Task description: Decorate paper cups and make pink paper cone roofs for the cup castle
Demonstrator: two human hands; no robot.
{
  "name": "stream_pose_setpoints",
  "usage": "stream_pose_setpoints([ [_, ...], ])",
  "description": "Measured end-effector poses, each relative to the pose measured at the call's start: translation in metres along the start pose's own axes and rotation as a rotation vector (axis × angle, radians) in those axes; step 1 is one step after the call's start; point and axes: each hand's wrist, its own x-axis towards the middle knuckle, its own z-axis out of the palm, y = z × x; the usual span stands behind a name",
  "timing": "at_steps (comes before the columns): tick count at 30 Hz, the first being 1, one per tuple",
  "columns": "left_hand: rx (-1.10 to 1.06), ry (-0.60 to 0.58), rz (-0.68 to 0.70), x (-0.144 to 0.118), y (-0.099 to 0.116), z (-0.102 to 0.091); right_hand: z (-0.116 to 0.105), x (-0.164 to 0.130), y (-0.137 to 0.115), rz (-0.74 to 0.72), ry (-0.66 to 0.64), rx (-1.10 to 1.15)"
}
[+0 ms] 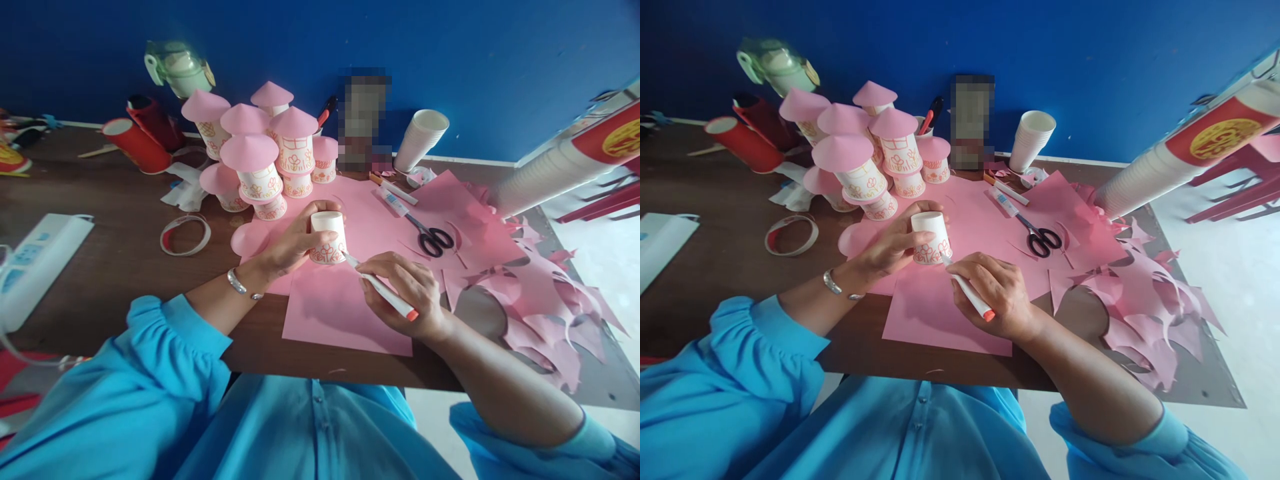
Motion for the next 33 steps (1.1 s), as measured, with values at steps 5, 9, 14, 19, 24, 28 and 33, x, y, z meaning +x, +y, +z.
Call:
stream_pose_setpoints([
  [5,0.007,-0.007,0.003,0.0004,-0.0014,-0.0018,-0.0004,0.0006,0.0000,-0.003,-0.008,-0.002],
  [9,0.018,-0.011,0.006,0.0007,-0.0014,-0.0021,0.0013,-0.0002,0.0007,0.004,-0.020,0.006],
  [14,0.017,0.001,0.000,-0.0002,0.0003,0.0002,0.0032,-0.0017,0.0009,0.008,-0.053,0.036],
  [19,0.019,-0.003,0.005,0.0003,-0.0015,-0.0006,0.0037,-0.0018,0.0015,0.012,-0.060,0.035],
  [24,0.008,-0.020,0.016,0.0012,-0.0032,-0.0016,0.0040,-0.0015,0.0026,0.013,-0.067,0.035],
  [28,-0.006,-0.019,0.004,0.0011,-0.0025,-0.0008,0.0036,-0.0007,0.0026,0.010,-0.068,0.031],
  [33,-0.012,-0.017,-0.004,0.0004,-0.0017,-0.0009,0.0032,-0.0006,0.0025,0.025,-0.065,0.037],
])
